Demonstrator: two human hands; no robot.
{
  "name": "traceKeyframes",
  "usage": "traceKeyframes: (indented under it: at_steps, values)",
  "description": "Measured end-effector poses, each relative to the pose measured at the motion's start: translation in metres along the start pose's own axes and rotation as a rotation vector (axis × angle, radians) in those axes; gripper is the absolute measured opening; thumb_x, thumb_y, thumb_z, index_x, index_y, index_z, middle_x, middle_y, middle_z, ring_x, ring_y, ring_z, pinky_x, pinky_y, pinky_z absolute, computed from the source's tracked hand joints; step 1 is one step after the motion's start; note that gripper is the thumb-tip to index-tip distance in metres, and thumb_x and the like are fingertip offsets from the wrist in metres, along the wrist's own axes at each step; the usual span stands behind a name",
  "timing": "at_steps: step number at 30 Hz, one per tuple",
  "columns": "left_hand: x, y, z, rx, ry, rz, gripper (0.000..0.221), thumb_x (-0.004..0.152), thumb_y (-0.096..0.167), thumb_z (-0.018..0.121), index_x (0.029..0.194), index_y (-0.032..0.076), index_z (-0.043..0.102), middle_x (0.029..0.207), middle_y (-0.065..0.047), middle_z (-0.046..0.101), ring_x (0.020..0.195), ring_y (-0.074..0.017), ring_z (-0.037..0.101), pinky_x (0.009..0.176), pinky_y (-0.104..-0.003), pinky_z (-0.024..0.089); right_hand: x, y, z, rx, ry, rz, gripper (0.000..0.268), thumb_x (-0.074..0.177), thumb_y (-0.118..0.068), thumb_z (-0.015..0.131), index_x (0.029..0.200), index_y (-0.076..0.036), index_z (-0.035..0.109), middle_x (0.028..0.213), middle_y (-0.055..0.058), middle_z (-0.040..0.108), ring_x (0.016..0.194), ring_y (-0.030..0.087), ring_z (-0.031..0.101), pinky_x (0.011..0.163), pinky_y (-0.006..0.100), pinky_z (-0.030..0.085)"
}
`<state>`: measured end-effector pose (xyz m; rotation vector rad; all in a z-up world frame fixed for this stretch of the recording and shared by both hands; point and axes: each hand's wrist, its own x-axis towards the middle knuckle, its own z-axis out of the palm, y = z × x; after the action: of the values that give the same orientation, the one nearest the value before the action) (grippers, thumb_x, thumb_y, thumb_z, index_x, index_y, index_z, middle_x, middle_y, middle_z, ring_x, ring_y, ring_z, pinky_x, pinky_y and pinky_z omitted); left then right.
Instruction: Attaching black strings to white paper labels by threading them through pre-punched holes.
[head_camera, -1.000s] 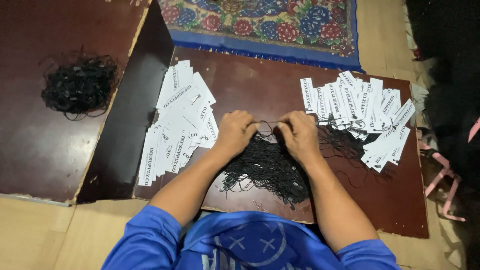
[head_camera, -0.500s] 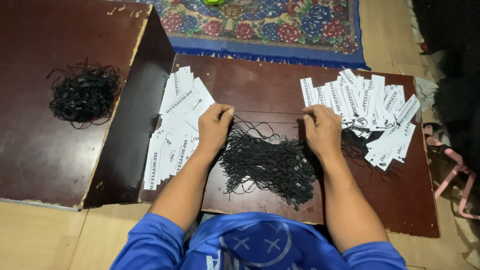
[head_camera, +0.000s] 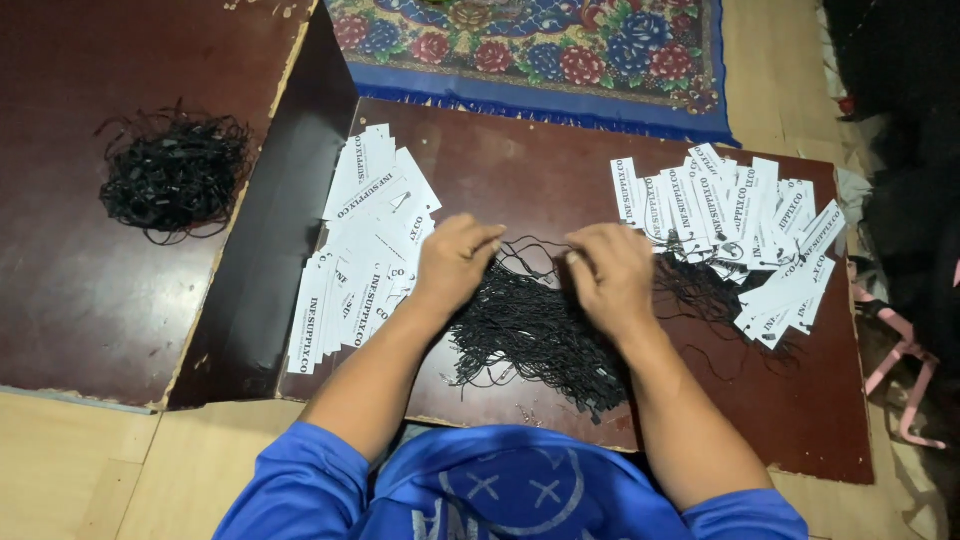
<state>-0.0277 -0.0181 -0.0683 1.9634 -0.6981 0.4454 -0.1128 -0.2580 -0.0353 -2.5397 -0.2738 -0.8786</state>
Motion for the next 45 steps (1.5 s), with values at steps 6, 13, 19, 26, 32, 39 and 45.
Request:
traceKeyframes:
  at_steps: [6,13,19,26,32,39,45]
  values:
    - [0.001,0.053,-0.004,-0.221,-0.196,-0.022,0.041,0.087,0.016,0.078,0.127,0.019,0.072,0.089,-0.010,0.077,0.088,-0.0333,0.074,0.078,-0.043,0.059,0.002,-0.040,-0.001,0.400,-0.110,-0.020,0.022,0.092,-0.021,0.074,0.113,-0.014,0.073,0.105,0.003,0.074,0.102,0.028,0.069,0.088,0.036,0.046]
    - [-0.010,0.044,0.003,-0.433,-0.329,-0.190,0.046,0.095,0.015,0.068,0.140,0.024,0.064,0.071,-0.003,0.075,0.068,-0.0166,0.075,0.070,-0.032,0.060,0.011,-0.053,-0.014,0.660,-0.209,0.063,0.013,0.092,-0.016,0.075,0.101,-0.007,0.077,0.086,0.010,0.073,0.082,0.031,0.071,0.077,0.039,0.053]
    - [-0.004,0.052,-0.003,-0.427,-0.404,-0.209,0.045,0.099,0.017,0.062,0.144,0.023,0.062,0.072,-0.007,0.075,0.071,-0.0225,0.076,0.069,-0.036,0.060,0.006,-0.046,-0.006,0.657,-0.245,0.161,0.004,0.090,-0.009,0.076,0.093,-0.006,0.077,0.078,0.010,0.072,0.074,0.028,0.071,0.071,0.038,0.054]
    - [-0.005,0.036,0.001,-0.226,-0.267,-0.095,0.039,0.096,0.022,0.069,0.134,0.021,0.067,0.088,-0.006,0.078,0.086,-0.0262,0.076,0.077,-0.037,0.060,-0.002,-0.028,0.010,0.427,-0.203,-0.022,0.009,0.096,-0.014,0.069,0.090,-0.009,0.072,0.075,0.009,0.067,0.073,0.033,0.067,0.069,0.042,0.054]
    - [0.021,-0.024,-0.046,0.366,0.245,-0.062,0.013,0.092,0.017,0.074,0.104,0.013,0.075,0.089,-0.007,0.074,0.088,-0.0270,0.070,0.079,-0.037,0.057,0.003,-0.030,-0.007,0.470,-0.101,0.184,0.008,0.099,-0.011,0.067,0.094,-0.006,0.071,0.079,0.013,0.068,0.074,0.033,0.067,0.070,0.042,0.053]
    - [0.033,-0.019,-0.090,0.769,0.136,-0.452,0.039,0.091,0.030,0.075,0.121,0.004,0.071,0.116,-0.015,0.066,0.110,-0.0310,0.055,0.085,-0.045,0.042,0.005,-0.034,-0.011,0.471,-0.062,0.244,0.007,0.099,-0.009,0.069,0.094,-0.006,0.072,0.080,0.013,0.070,0.071,0.031,0.067,0.066,0.041,0.051]
    - [0.043,-0.011,-0.095,0.698,0.019,-0.622,0.050,0.093,0.030,0.071,0.129,-0.005,0.064,0.117,-0.018,0.059,0.106,-0.0312,0.049,0.083,-0.042,0.035,0.003,-0.033,-0.009,0.486,-0.071,0.259,0.009,0.098,-0.012,0.071,0.092,-0.008,0.074,0.078,0.010,0.070,0.070,0.028,0.066,0.067,0.040,0.052]
